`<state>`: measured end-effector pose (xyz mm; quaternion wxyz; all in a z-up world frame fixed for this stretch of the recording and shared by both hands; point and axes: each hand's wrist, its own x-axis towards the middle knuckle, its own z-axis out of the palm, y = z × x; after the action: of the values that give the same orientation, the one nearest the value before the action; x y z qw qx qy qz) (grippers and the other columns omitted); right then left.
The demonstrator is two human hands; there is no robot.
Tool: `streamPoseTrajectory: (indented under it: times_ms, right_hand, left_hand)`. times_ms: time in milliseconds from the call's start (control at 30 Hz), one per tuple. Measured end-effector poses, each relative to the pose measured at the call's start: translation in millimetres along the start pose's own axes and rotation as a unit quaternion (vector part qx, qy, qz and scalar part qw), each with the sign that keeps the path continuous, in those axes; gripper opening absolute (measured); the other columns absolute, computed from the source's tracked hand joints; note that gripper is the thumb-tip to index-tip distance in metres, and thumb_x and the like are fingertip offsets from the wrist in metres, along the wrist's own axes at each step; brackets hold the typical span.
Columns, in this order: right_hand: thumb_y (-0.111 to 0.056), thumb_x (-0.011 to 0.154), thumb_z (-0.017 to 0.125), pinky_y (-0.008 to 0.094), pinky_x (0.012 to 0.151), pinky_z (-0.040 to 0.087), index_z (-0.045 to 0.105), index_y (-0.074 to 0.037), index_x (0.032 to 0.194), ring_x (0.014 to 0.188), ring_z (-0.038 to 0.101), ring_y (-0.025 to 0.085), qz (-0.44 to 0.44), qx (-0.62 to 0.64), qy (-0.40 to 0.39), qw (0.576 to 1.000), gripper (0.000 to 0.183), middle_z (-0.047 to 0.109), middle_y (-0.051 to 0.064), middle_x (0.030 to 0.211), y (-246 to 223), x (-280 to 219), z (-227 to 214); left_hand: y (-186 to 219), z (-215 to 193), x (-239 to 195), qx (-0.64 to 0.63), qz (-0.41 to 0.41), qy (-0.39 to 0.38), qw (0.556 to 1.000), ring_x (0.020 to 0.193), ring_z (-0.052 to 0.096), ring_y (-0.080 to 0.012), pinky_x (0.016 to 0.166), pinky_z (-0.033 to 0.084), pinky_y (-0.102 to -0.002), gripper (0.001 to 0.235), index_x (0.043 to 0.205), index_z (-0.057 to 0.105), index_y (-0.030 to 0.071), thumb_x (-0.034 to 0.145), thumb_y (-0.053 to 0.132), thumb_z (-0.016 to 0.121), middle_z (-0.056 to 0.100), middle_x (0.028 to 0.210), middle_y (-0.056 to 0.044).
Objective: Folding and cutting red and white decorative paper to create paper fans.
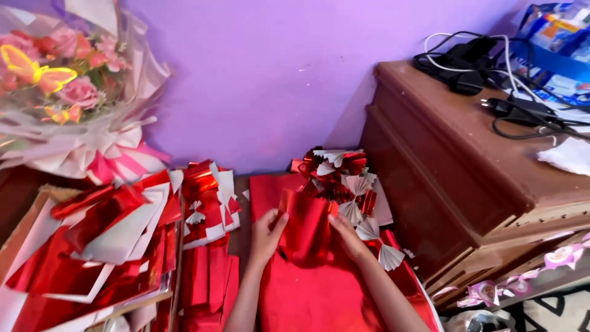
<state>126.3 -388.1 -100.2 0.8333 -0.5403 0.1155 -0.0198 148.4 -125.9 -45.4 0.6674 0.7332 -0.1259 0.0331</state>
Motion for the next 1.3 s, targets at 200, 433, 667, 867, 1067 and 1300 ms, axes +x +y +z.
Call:
streamPoseTrajectory:
  times_ms: [200,433,667,867,1067,1300]
  right_hand:
    - [-0.012,0.091,0.084,0.034,0.081,0.062,0.074,0.006,0.117,0.085,0.075,0.023,-0.049,-0.098,0.006,0.994,0.034,0.081,0.018,0.103,-47.0,-38.3,31.2]
    - [-0.010,0.097,0.081,0.030,0.071,0.058,0.079,0.008,0.106,0.075,0.072,0.019,-0.090,-0.069,0.022,0.993,0.021,0.081,0.016,0.093,-46.9,-33.0,28.3]
    - [-0.009,0.095,0.082,0.029,0.065,0.057,0.075,0.004,0.113,0.070,0.071,0.019,-0.142,-0.080,0.126,0.978,0.023,0.080,0.014,0.093,-48.2,-32.2,30.0]
    - [-0.016,0.097,0.080,0.031,0.069,0.057,0.071,0.004,0.119,0.079,0.073,0.023,-0.109,-0.064,0.163,0.978,0.030,0.080,0.018,0.100,-47.0,-30.4,31.5]
    - [-0.013,0.097,0.077,0.037,0.085,0.058,0.069,0.008,0.123,0.091,0.072,0.028,-0.057,-0.008,0.124,0.991,0.034,0.077,0.022,0.110,-51.2,-28.6,33.0]
    - [-0.016,0.099,0.076,0.042,0.091,0.057,0.069,0.003,0.123,0.095,0.072,0.029,-0.007,0.029,0.079,0.996,0.031,0.076,0.020,0.110,-54.6,-32.1,37.2]
  left_hand:
    - [39.7,4.0,-22.2,0.105,0.167,0.053,0.979,0.065,0.069,-0.0175,0.064,0.056,-0.030,0.029,0.111,0.074,0.000,0.094,0.024,0.077,0.080,0.083,-0.007]
    - [23.3,8.2,-28.3,0.394,0.238,-0.016,0.888,0.129,0.063,-0.0286,0.110,0.035,-0.058,0.062,0.129,0.077,0.014,0.078,0.048,0.086,0.071,0.139,-0.008]
    - [8.5,9.7,-24.8,0.468,0.184,0.012,0.864,0.122,0.060,-0.0277,0.100,0.035,-0.058,0.041,0.114,0.081,0.014,0.080,0.036,0.082,0.077,0.124,-0.004]
    - [23.6,-1.0,-23.4,0.428,0.148,0.134,0.882,0.101,0.074,-0.0251,0.089,0.048,-0.044,0.048,0.124,0.075,0.021,0.076,0.020,0.080,0.084,0.108,0.000]
    - [23.9,-25.6,-15.2,0.278,0.095,0.214,0.932,0.082,0.081,-0.0283,0.073,0.062,-0.043,0.044,0.131,0.072,0.017,0.089,0.003,0.075,0.085,0.101,-0.004]
    - [24.2,-43.3,-6.3,-0.198,-0.122,0.201,0.951,0.068,0.053,-0.0138,0.055,0.044,-0.029,0.031,0.127,0.076,-0.003,0.111,0.020,0.063,0.070,0.098,-0.009]
